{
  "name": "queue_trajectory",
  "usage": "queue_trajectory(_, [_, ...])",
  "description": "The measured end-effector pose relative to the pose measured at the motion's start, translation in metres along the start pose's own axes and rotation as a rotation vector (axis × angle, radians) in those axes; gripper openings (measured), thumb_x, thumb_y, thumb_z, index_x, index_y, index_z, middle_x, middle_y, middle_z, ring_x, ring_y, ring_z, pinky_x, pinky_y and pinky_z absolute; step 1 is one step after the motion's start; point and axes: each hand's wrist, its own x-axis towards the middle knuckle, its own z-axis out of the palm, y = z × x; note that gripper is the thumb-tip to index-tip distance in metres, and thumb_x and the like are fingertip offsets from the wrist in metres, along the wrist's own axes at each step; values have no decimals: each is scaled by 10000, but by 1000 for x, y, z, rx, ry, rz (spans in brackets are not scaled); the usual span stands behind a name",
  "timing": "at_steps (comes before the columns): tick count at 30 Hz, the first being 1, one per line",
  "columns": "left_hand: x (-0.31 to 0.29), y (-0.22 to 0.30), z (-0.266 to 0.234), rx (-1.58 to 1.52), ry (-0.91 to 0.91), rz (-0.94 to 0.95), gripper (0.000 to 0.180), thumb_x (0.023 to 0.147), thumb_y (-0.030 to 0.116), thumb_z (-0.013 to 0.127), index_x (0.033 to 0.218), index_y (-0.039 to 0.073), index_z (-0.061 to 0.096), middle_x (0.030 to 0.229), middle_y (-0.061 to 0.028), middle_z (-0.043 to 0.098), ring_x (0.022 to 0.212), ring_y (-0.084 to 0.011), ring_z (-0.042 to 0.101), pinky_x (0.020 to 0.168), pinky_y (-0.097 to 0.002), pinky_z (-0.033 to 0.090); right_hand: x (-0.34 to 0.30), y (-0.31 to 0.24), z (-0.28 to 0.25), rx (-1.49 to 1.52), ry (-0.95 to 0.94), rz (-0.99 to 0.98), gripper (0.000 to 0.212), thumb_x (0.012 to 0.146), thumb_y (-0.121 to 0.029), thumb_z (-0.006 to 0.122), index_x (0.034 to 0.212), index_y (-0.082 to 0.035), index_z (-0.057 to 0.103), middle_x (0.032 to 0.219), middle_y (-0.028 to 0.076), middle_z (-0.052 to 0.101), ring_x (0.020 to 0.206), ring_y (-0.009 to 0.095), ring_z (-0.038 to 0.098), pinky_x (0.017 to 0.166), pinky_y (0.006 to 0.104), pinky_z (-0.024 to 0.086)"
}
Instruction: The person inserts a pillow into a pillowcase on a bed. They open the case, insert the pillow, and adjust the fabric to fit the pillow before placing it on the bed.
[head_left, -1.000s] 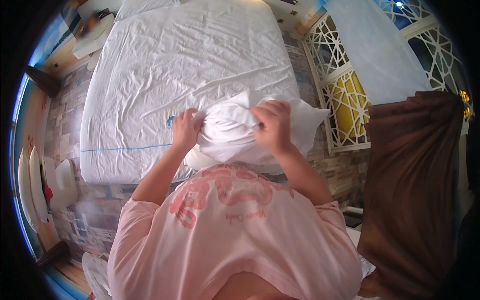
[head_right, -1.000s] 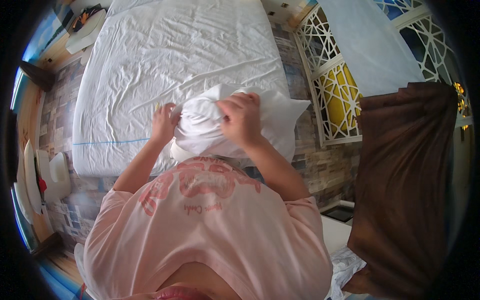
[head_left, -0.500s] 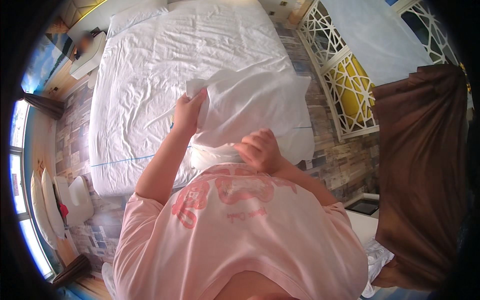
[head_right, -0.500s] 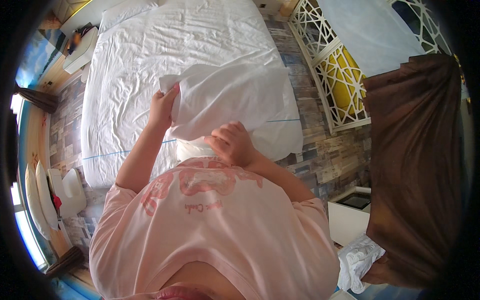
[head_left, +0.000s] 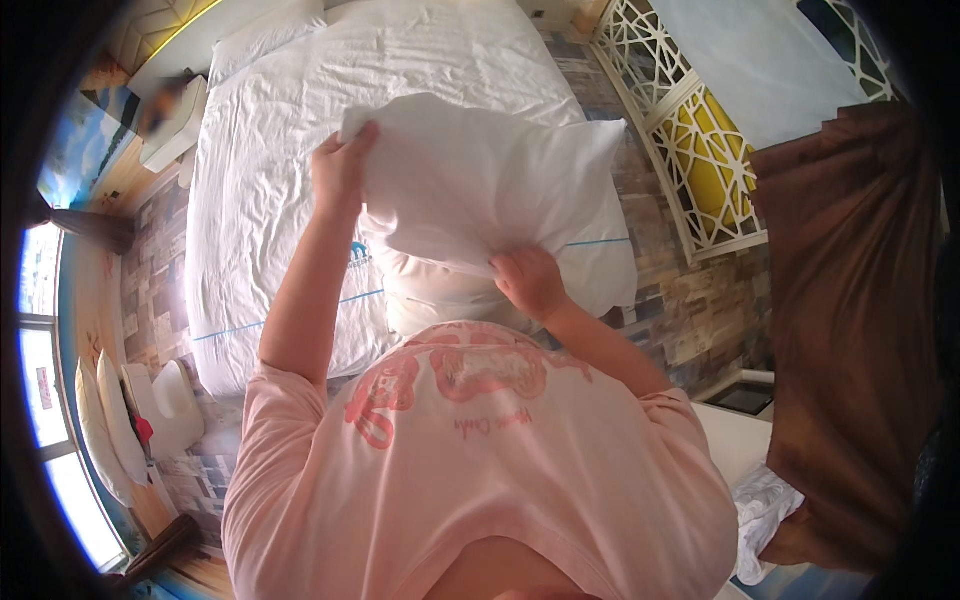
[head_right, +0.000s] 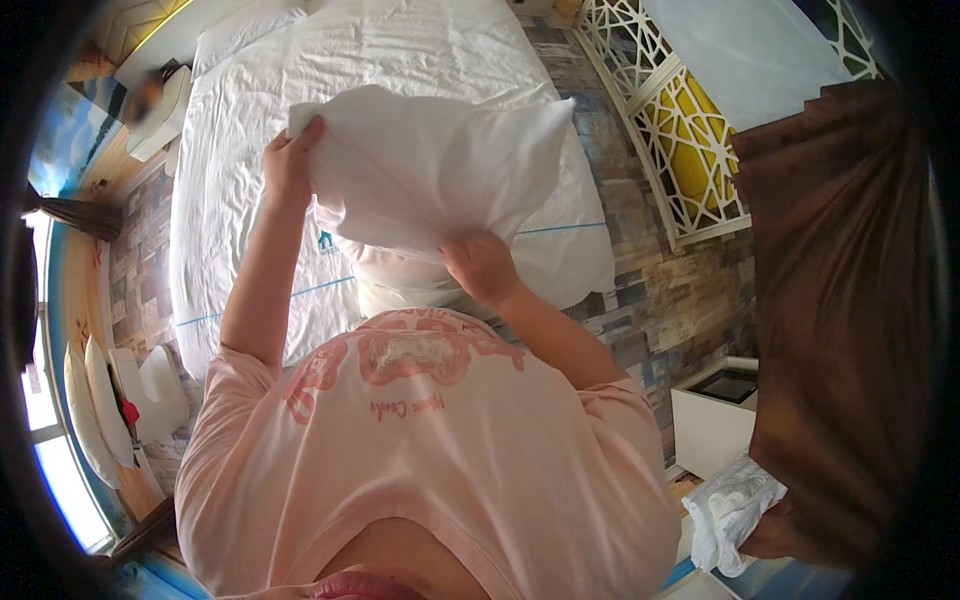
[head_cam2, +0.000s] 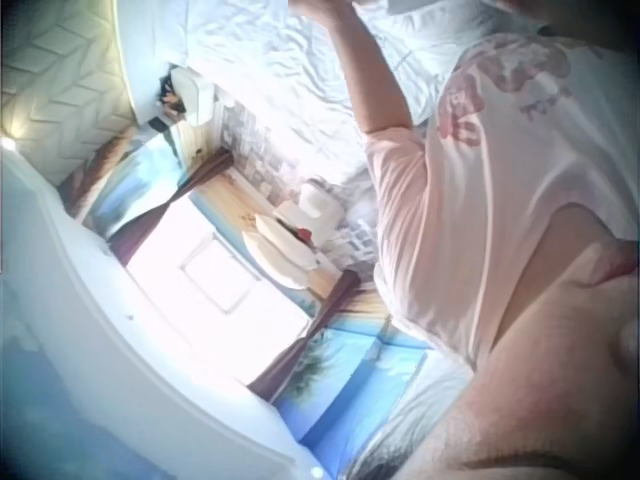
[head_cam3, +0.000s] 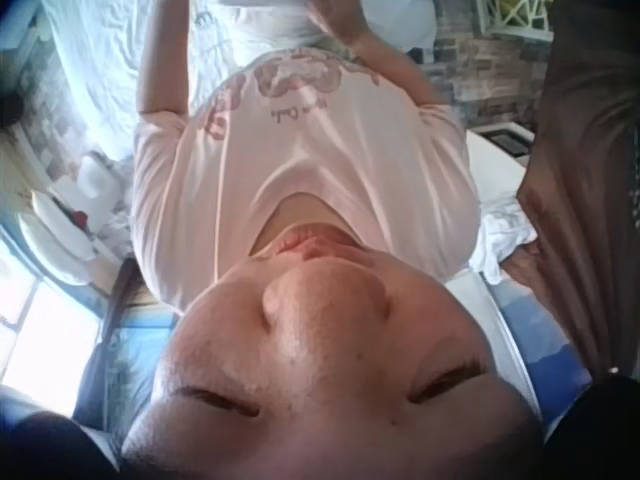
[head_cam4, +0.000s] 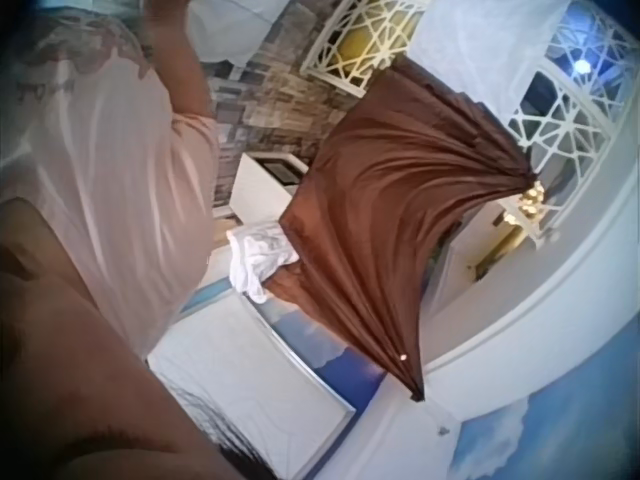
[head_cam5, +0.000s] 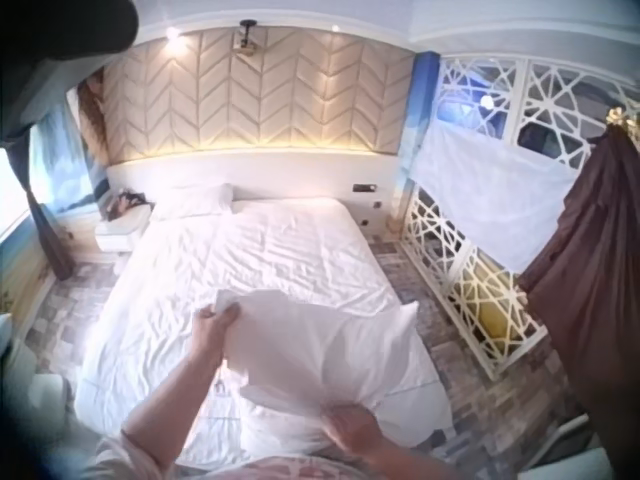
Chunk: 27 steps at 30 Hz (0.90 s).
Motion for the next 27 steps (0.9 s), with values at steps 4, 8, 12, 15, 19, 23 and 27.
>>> queue_trajectory(4, [4,-36,-41,45,-17,-17,339,907,227,731,1096,-49,677,970,-108,713,820,-167,677,730,-306,533,-41,8,12,20,83,-7,264,739,-41,687,996,-91,653,942,61,644,882,266,632,781,388,511])
queue_trajectory(8, [-26,-46,-69,61,-48,-44,354,920,241,721,1133,-36,667,1014,-96,711,873,-159,671,756,-305,528,-47,25,2,70,339,274,305,816,-56,661,1117,-71,612,1035,101,624,943,266,625,798,348,515])
queue_trajectory(12, [-40,-54,-98,124,-56,-180,361,924,252,717,1149,-25,663,1001,-80,709,895,-147,665,786,-301,523,-7,45,-11,1181,566,1288,412,918,-88,632,1302,-35,493,1102,108,615,973,208,621,819,317,514])
queue_trajectory(15, [-49,-42,-101,636,-85,-212,408,909,229,710,1250,27,613,1080,-94,680,1038,-209,642,880,-348,510,12,59,-9,1502,327,1253,478,944,-96,627,1367,-19,419,1111,87,621,984,155,610,823,316,516])
queue_trajectory(19, [-57,-16,-83,1355,19,841,635,832,129,695,1422,131,459,1351,-180,509,1297,-367,444,1038,-495,416,33,34,-5,1197,143,1136,535,942,-64,617,1420,-29,379,1148,82,649,1027,155,618,860,292,504])
queue_trajectory(23, [-51,30,15,896,-380,767,557,854,119,744,1364,94,524,1345,-131,590,1265,-327,545,1064,-423,435,37,26,8,1209,41,1091,525,932,-20,602,1412,-33,391,1133,76,650,1031,148,618,877,285,502])
queue_trajectory(27, [-12,8,86,932,-748,480,684,830,244,790,1428,110,487,1364,-161,572,1280,-316,543,1055,-397,452,36,30,29,1095,6,1010,495,929,-7,591,1390,-32,413,1115,70,646,1018,140,610,876,282,496])
